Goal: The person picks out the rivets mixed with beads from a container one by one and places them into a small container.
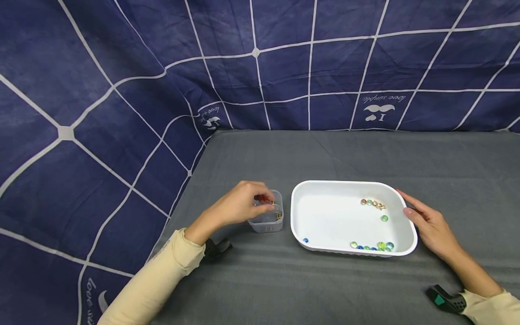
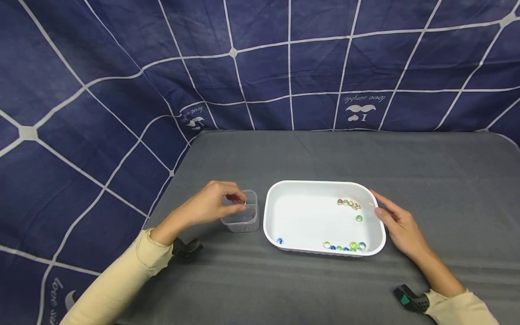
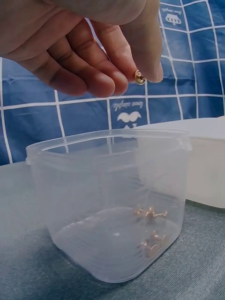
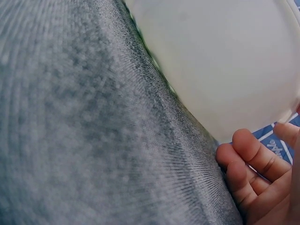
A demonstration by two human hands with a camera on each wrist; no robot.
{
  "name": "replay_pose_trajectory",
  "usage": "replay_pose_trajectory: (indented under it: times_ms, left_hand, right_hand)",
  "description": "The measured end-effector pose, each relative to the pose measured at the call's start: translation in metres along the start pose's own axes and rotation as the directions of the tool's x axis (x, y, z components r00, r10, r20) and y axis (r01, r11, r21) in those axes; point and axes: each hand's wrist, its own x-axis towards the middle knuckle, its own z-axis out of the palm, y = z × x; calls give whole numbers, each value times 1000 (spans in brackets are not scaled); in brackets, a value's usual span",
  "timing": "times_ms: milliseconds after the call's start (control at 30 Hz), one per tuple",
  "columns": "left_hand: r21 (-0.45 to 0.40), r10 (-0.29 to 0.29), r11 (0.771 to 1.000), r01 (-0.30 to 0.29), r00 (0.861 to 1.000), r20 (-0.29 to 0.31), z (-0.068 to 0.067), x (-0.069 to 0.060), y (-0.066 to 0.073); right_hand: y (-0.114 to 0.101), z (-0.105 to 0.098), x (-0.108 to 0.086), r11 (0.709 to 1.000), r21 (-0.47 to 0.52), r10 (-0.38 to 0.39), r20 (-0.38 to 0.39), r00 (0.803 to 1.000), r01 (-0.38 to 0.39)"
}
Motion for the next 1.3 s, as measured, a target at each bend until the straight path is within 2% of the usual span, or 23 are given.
replay_pose_trajectory:
  times_ms: [367, 667, 1000, 1300]
  left_hand:
    - [41, -16, 999, 16, 1000, 0, -6, -2, -3]
    - [65, 1, 998, -2, 1000, 12, -7, 7, 3]
    - [34, 70, 997, -71, 996, 47, 0, 27, 18]
    - [59, 120, 990, -127, 987, 107, 17, 58, 40]
  right_hand:
    - [2, -1, -1, 999, 19, 27, 11, 1000, -27]
    - [-1, 3, -1, 999, 33, 1, 8, 1000, -2]
    - [-1, 4, 0, 1000, 16, -18, 3, 1000, 18]
    - [0, 2, -1, 999, 37, -13, 18, 1000, 12]
